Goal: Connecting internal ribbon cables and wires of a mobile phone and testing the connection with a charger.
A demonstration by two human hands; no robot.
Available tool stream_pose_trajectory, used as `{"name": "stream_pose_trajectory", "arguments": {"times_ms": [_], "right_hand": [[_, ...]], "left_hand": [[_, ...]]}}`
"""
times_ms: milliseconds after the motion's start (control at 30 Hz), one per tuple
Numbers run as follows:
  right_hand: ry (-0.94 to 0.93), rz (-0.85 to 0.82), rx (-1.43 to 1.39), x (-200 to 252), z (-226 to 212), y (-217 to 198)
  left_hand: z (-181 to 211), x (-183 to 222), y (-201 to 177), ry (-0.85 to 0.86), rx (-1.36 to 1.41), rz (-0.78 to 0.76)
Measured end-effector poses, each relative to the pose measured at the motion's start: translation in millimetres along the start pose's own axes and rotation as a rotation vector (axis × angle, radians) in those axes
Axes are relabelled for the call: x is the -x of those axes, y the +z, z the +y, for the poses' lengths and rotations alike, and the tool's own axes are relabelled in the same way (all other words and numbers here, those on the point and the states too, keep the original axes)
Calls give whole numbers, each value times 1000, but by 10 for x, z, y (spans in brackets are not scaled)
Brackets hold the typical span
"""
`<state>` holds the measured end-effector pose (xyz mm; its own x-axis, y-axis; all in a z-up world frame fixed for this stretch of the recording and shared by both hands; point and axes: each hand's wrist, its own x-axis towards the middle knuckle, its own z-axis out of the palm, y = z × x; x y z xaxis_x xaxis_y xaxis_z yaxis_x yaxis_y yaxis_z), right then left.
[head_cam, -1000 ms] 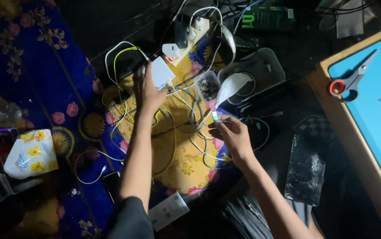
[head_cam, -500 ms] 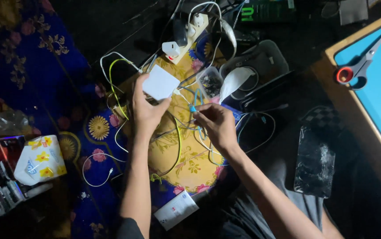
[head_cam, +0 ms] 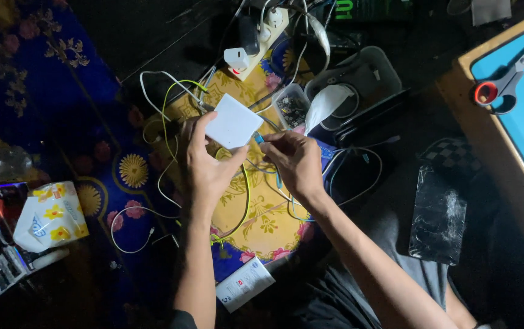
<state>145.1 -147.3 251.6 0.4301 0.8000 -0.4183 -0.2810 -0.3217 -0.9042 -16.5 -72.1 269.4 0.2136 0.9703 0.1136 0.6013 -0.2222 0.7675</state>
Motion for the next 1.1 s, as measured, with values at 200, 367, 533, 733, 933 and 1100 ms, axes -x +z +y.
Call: {"name": "stream_pose_trajectory", "arguments": {"times_ms": [200,367,533,733,933,1100], "right_hand": [[-26,-82,170,52,-278,-87],[-10,-63,205,51,-290,-54],[-1,-45,258,80,-318,-5],[-345,-27,367,281,-455,-187],[-473,38,468,577,-392,-693],[-367,-5,611,768,30,-1069]], "left_hand": [[86,38,-99,117,-68,26],[214,22,-165,180,-77,7],[190,26,-164,234,-84,12],[-360,-221,-6,253,8,45],[-1128,-873,274,327,-22,56],[-1639,-1173,540,268,-65,-5]]}}
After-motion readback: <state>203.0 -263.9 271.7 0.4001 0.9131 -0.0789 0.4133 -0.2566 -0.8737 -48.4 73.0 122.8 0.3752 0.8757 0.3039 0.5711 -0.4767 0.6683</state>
